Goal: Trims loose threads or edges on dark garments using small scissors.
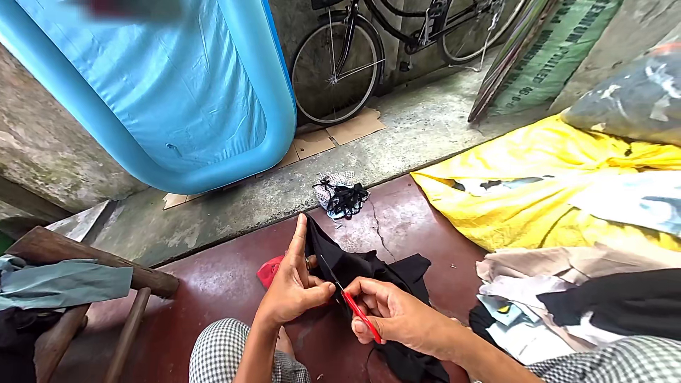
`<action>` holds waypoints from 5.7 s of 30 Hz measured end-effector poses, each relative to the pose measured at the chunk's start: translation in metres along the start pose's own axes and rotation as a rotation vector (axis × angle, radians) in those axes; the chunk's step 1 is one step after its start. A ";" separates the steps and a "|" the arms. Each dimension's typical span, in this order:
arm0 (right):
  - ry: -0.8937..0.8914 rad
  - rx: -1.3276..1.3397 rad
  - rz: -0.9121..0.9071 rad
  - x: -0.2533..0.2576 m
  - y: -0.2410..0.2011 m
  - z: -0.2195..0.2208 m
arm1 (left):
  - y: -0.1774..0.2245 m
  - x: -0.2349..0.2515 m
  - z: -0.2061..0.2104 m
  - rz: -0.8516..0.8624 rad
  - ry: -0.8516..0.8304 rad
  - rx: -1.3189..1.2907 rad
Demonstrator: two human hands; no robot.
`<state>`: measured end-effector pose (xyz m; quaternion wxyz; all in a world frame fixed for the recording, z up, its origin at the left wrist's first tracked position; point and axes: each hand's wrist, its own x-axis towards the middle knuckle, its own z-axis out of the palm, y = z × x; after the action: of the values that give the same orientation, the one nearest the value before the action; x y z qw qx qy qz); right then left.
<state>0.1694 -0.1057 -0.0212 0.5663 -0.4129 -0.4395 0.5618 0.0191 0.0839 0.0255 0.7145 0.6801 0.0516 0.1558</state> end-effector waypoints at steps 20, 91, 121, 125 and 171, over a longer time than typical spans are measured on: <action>0.048 0.106 0.008 0.004 0.002 0.001 | -0.009 0.000 0.004 0.013 -0.035 -0.009; 0.500 -0.839 0.060 0.006 0.028 0.002 | -0.039 0.011 0.023 -0.079 0.662 -0.339; 0.199 0.153 0.146 0.002 0.004 0.000 | -0.037 0.005 0.024 0.026 0.336 -0.128; 0.173 0.152 0.146 0.003 0.001 -0.002 | -0.037 0.004 0.024 0.026 0.320 -0.121; 0.260 -0.028 0.311 0.004 0.015 -0.011 | -0.063 0.013 0.021 -0.326 0.400 -0.025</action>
<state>0.1760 -0.1015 -0.0386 0.5189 -0.5526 -0.3015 0.5784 0.0470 0.0664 -0.0333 0.7142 0.6094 0.2990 0.1705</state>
